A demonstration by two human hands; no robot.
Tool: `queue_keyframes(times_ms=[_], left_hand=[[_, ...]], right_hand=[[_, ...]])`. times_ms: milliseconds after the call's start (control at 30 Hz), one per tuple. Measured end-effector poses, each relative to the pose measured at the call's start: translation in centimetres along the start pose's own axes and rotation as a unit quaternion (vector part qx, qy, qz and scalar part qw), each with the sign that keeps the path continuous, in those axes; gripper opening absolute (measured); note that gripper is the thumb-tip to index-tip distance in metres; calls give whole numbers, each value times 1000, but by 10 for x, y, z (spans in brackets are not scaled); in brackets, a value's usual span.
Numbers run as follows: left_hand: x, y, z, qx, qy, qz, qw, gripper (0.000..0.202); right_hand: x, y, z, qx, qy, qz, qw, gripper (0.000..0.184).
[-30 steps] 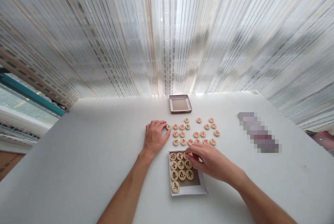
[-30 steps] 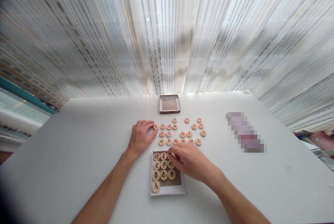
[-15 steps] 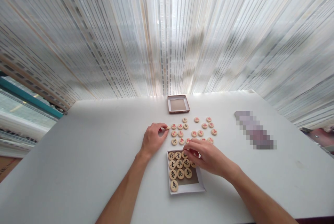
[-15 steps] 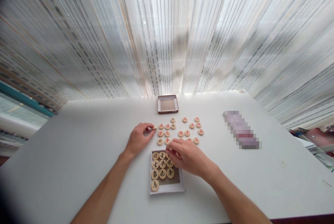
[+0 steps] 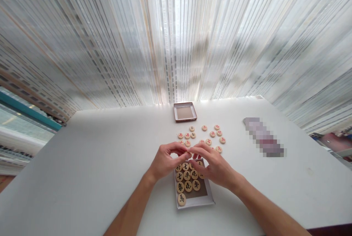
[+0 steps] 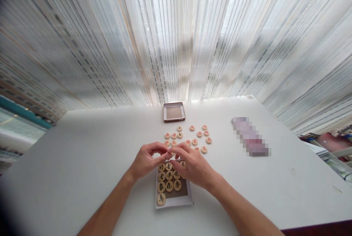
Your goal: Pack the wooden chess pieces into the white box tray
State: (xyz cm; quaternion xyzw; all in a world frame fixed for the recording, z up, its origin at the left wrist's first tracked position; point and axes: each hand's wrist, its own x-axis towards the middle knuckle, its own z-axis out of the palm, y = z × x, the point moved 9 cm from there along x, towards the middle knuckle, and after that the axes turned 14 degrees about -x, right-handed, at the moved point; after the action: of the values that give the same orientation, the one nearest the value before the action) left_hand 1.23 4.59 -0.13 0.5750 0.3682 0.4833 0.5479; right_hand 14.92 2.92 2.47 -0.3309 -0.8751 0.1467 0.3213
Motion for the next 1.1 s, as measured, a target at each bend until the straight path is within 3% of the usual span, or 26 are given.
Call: queue_keyframes(times_ms=[333, 633, 1100], left_hand=[[-1, 0, 2, -4, -4, -8, 1000, 22], [-1, -1, 2, -6, -4, -16, 1000, 19], [-4, 6, 6, -1, -61, -24, 998, 23]], right_hand=[[-2, -5, 4, 28, 22, -21, 999, 30], [-3, -1, 7, 28, 6, -14, 999, 26], [-2, -2, 1, 31, 38, -21, 999, 25]])
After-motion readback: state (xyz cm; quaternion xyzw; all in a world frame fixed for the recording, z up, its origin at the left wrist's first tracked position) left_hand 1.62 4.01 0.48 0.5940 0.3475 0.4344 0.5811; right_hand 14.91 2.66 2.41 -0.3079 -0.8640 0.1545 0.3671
